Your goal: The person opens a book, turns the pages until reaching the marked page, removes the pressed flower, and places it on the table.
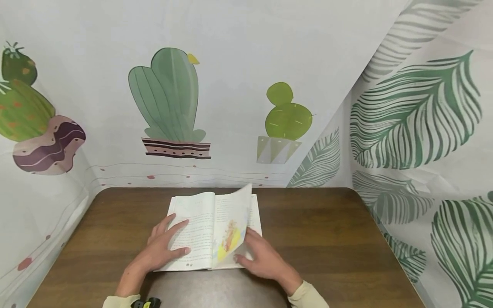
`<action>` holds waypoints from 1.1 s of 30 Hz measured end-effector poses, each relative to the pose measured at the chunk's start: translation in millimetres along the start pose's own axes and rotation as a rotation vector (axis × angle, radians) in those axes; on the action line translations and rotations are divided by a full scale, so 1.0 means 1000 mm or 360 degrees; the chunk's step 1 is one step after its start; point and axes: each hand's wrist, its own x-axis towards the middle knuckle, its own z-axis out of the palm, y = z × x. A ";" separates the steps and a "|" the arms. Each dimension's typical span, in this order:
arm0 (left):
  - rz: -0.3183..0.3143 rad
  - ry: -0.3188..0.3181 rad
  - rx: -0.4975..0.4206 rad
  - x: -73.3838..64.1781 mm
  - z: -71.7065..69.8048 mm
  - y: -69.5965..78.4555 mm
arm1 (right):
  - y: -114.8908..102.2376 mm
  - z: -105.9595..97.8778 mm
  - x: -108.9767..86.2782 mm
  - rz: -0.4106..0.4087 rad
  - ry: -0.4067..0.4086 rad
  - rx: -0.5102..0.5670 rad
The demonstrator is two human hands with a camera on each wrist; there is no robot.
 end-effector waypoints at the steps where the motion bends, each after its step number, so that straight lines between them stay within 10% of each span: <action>1: 0.0011 0.0013 0.0000 -0.001 0.000 0.000 | -0.003 0.005 0.004 -0.0053 -0.0065 0.0019; 5: 0.0061 0.0073 -0.0082 -0.001 0.001 -0.004 | -0.017 0.022 0.018 -0.0205 -0.0193 0.0021; 15: -0.0155 0.0137 -0.0892 0.003 -0.015 -0.005 | -0.040 0.037 0.037 -0.0266 -0.0264 -0.0176; 25: 0.0114 0.0140 -0.0187 0.002 0.001 -0.010 | -0.044 0.044 0.044 -0.0200 -0.0339 -0.0392; 33: 0.0099 0.0073 -0.0050 0.000 0.000 -0.003 | -0.042 0.044 0.043 0.0006 -0.0297 -0.0342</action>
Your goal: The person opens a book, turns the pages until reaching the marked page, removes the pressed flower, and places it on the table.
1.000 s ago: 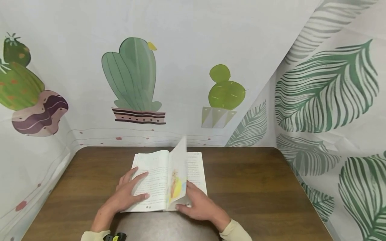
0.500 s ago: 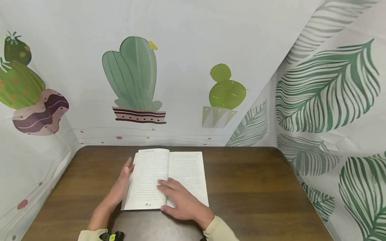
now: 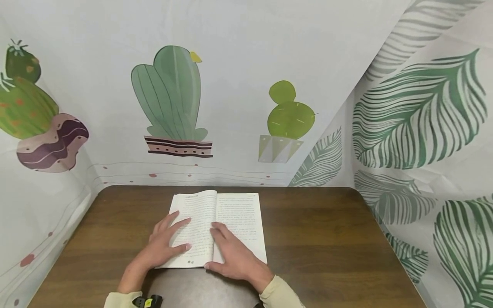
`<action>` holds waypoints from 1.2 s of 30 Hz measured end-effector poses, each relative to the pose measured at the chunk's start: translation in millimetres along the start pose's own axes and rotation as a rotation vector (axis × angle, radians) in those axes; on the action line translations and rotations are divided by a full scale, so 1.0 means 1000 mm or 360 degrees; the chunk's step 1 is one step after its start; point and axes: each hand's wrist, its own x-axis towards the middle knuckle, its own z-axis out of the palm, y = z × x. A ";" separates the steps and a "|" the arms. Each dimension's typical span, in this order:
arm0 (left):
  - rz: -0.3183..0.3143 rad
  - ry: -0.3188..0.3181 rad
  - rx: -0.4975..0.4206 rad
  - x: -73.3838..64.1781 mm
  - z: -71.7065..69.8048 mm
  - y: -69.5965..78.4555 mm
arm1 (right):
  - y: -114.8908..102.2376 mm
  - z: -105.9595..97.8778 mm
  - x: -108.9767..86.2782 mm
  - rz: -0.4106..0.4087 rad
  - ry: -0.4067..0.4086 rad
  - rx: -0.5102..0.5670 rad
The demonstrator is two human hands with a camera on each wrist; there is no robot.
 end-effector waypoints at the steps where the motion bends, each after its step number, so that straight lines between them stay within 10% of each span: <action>1: -0.0010 -0.0008 -0.0001 0.000 -0.001 0.000 | 0.000 -0.001 0.000 0.0044 0.0000 0.0018; 17: -0.0072 -0.0038 -0.0022 0.000 -0.003 0.004 | 0.006 -0.014 -0.008 -0.0006 -0.0056 -0.0184; 36: -0.0093 -0.0027 0.0001 -0.001 -0.002 0.008 | 0.015 -0.020 -0.022 -0.0417 0.0110 -0.0280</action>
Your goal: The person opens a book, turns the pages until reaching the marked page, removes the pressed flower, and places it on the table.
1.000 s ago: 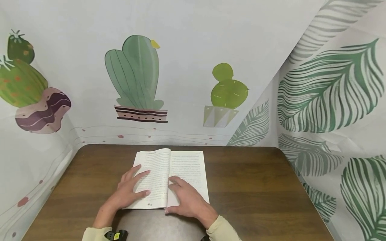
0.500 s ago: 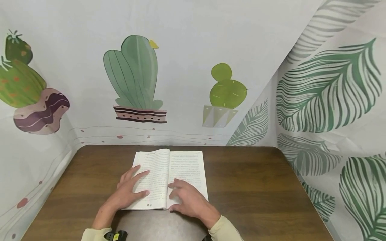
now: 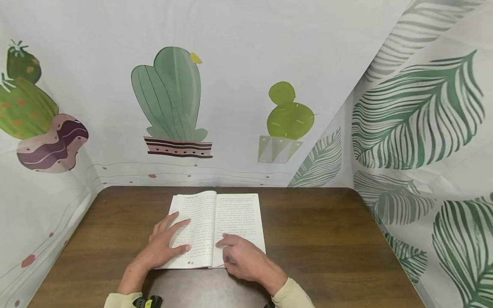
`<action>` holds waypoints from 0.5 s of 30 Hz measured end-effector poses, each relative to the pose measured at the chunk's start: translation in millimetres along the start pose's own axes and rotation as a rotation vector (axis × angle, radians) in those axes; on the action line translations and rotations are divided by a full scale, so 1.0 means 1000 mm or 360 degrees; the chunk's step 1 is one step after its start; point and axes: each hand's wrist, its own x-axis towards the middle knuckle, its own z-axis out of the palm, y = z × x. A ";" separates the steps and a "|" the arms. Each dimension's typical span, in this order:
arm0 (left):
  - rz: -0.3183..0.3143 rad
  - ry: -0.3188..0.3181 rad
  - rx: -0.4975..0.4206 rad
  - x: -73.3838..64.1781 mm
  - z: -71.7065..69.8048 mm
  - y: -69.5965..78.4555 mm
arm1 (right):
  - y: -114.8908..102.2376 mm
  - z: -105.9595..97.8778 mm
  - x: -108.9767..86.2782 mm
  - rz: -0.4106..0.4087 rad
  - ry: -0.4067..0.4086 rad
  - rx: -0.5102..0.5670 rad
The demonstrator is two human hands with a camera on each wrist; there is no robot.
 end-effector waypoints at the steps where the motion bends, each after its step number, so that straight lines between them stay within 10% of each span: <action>1: -0.0002 0.0003 -0.0003 0.000 0.000 0.000 | 0.001 0.000 -0.001 -0.0009 0.0007 -0.0001; 15: 0.0027 0.0008 -0.0006 0.000 0.000 -0.001 | 0.019 -0.014 -0.028 0.0133 0.0015 0.0166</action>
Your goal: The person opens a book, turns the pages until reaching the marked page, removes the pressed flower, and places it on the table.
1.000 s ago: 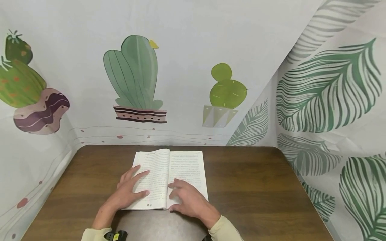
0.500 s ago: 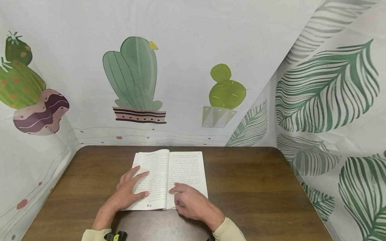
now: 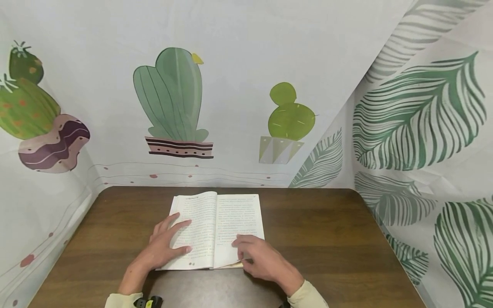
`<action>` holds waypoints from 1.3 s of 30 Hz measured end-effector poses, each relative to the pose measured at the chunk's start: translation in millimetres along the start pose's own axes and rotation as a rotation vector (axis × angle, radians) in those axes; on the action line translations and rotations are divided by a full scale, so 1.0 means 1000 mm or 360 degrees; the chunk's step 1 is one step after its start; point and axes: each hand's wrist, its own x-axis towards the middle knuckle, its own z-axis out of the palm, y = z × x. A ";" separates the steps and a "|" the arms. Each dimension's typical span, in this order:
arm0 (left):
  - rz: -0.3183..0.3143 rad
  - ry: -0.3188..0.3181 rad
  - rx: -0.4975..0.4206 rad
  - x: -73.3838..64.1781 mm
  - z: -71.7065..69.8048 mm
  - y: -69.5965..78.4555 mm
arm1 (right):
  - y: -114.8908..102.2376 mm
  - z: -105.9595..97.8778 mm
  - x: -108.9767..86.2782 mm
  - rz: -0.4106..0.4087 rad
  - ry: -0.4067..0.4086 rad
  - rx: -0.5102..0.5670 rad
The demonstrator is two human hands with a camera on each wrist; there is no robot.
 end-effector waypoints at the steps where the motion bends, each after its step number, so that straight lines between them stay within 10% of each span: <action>1: 0.0011 0.0008 0.0010 0.000 0.001 -0.001 | 0.003 -0.002 -0.003 0.0045 -0.0013 0.0022; 20: -0.0034 -0.0014 0.0063 0.000 0.000 0.003 | 0.032 -0.015 -0.035 0.0555 0.0540 0.0109; 39: 0.0031 0.0049 0.0040 0.001 0.003 0.000 | 0.007 0.006 0.001 0.0124 0.0080 0.0393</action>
